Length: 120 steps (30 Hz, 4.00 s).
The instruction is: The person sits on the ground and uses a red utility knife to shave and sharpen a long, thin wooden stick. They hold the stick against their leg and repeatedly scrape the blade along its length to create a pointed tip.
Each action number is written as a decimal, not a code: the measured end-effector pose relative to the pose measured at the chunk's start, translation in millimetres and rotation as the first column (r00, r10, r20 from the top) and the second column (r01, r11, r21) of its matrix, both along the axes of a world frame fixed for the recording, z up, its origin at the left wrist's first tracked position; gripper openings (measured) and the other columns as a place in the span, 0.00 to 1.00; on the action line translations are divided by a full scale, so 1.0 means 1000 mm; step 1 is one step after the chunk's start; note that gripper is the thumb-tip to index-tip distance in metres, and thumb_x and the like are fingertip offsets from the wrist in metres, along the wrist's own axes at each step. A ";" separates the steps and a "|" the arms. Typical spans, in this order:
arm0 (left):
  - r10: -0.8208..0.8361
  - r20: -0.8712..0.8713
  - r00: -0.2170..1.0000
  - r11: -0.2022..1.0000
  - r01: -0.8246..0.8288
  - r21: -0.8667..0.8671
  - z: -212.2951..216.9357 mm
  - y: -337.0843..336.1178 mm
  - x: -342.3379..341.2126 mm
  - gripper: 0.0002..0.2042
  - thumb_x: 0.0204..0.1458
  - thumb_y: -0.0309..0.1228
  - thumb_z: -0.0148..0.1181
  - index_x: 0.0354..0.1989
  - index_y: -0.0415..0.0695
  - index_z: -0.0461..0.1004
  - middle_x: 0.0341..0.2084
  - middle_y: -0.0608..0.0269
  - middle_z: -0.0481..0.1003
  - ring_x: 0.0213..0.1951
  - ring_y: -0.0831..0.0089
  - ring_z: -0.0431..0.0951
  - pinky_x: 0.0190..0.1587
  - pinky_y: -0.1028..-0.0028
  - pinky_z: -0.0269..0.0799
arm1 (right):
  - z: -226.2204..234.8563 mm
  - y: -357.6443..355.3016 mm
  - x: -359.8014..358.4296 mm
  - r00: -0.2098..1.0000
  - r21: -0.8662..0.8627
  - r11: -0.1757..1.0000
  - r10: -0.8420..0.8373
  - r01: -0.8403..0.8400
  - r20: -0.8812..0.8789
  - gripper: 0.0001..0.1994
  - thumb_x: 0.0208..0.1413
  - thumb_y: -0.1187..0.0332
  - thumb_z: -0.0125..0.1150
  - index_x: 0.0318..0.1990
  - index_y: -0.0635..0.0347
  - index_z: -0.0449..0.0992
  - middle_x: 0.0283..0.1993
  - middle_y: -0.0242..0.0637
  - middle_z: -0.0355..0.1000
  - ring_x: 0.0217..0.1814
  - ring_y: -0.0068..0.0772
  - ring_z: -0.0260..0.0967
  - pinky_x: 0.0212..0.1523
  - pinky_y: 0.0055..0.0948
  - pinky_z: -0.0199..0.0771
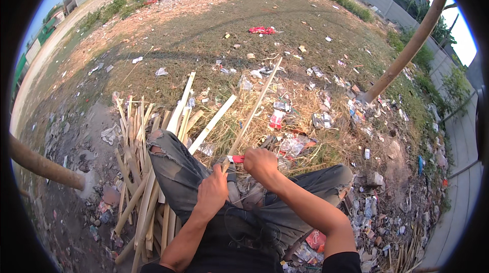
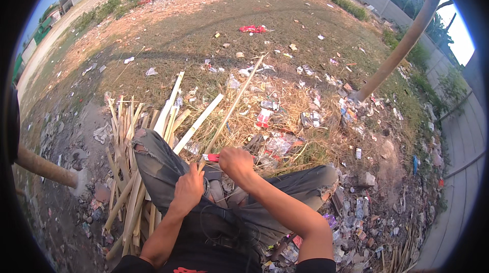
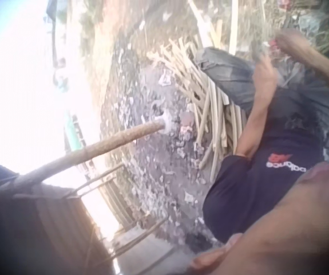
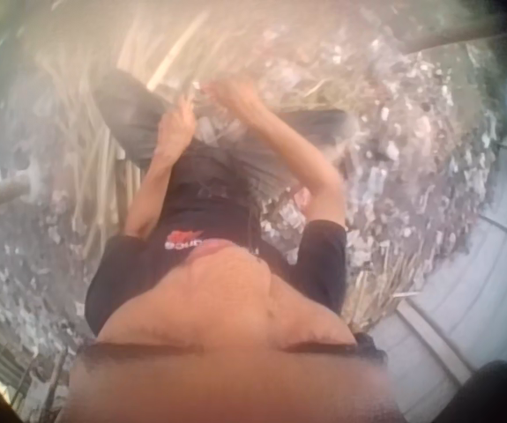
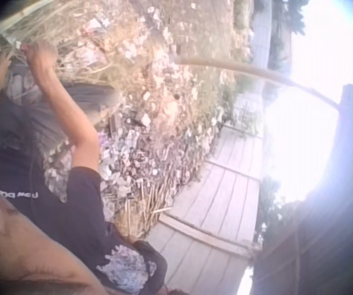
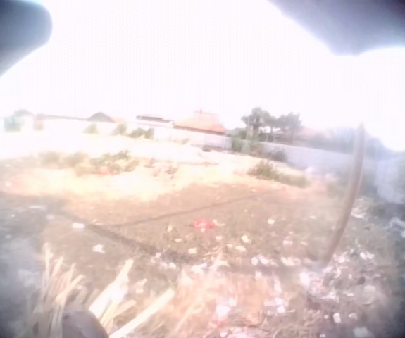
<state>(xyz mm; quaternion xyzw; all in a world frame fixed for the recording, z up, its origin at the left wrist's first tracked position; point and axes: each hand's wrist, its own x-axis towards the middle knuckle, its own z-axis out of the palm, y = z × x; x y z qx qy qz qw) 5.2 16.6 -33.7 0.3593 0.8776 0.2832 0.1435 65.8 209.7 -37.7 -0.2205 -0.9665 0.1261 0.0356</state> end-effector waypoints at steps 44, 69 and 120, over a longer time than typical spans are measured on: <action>-0.137 0.022 0.990 0.987 0.138 -0.082 0.011 -0.021 -0.007 0.15 0.69 0.36 0.54 0.55 0.37 0.66 0.26 0.37 0.80 0.34 0.33 0.80 0.38 0.38 0.73 | 0.000 0.097 -0.001 0.947 0.254 0.937 -0.169 0.240 -0.271 0.11 0.58 0.69 0.56 0.25 0.58 0.82 0.25 0.49 0.80 0.29 0.53 0.82 0.29 0.49 0.82; -0.188 0.309 0.932 0.935 0.266 -0.235 0.051 -0.118 0.008 0.13 0.67 0.33 0.57 0.54 0.42 0.66 0.29 0.40 0.81 0.33 0.35 0.81 0.38 0.39 0.73 | 0.023 0.297 0.042 0.521 0.066 0.523 -0.852 0.850 0.043 0.17 0.62 0.66 0.59 0.52 0.66 0.84 0.56 0.59 0.81 0.61 0.59 0.80 0.59 0.51 0.80; -0.125 0.084 0.989 0.976 0.107 0.190 0.017 -0.046 0.031 0.27 0.67 0.43 0.61 0.66 0.35 0.72 0.42 0.40 0.83 0.41 0.40 0.84 0.42 0.51 0.79 | 0.046 0.257 0.013 0.770 0.189 0.747 -0.621 0.638 -0.144 0.13 0.59 0.68 0.56 0.33 0.65 0.86 0.40 0.59 0.83 0.44 0.59 0.85 0.44 0.50 0.84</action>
